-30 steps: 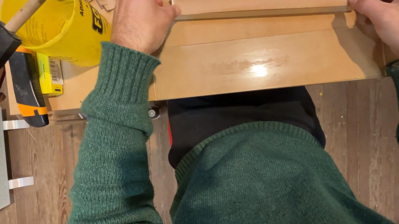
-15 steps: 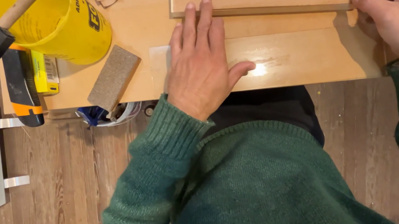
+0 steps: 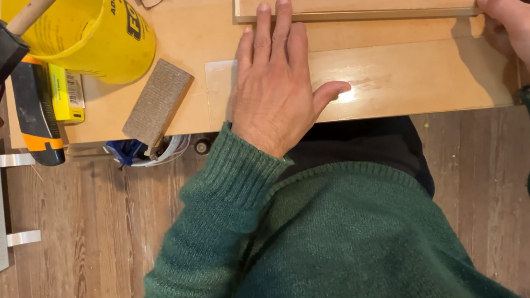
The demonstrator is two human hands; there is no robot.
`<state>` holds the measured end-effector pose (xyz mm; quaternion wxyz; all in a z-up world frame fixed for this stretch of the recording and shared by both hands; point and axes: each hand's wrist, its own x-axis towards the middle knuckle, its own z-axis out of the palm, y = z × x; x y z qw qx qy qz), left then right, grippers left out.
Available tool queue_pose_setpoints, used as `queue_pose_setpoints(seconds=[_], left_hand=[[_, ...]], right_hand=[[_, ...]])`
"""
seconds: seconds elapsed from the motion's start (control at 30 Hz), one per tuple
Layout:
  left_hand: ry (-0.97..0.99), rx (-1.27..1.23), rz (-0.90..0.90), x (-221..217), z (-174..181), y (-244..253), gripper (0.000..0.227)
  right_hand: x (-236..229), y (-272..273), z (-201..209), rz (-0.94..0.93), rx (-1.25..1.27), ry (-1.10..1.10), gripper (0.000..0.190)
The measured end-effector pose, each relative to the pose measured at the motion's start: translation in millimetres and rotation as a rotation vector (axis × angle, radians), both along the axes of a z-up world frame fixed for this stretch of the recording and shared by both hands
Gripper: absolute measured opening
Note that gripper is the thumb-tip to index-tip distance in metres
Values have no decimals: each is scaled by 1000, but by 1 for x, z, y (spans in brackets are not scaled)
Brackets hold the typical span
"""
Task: Applying gummed paper tape to the back edges of a picture frame using a brush and adhesive.
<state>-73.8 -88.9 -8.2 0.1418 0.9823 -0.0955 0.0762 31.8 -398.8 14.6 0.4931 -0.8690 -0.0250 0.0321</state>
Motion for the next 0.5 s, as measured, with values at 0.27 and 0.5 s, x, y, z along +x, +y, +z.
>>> queue_pose_setpoints(seconds=[0.27, 0.5], left_hand=[[4, -14, -5, -1, -1, 1, 103], [-8, -17, -11, -2, -4, 2, 103]], right_hand=[[2, -5, -7, 5, -34, -30, 9], [3, -7, -9, 6, -72, -47, 9]])
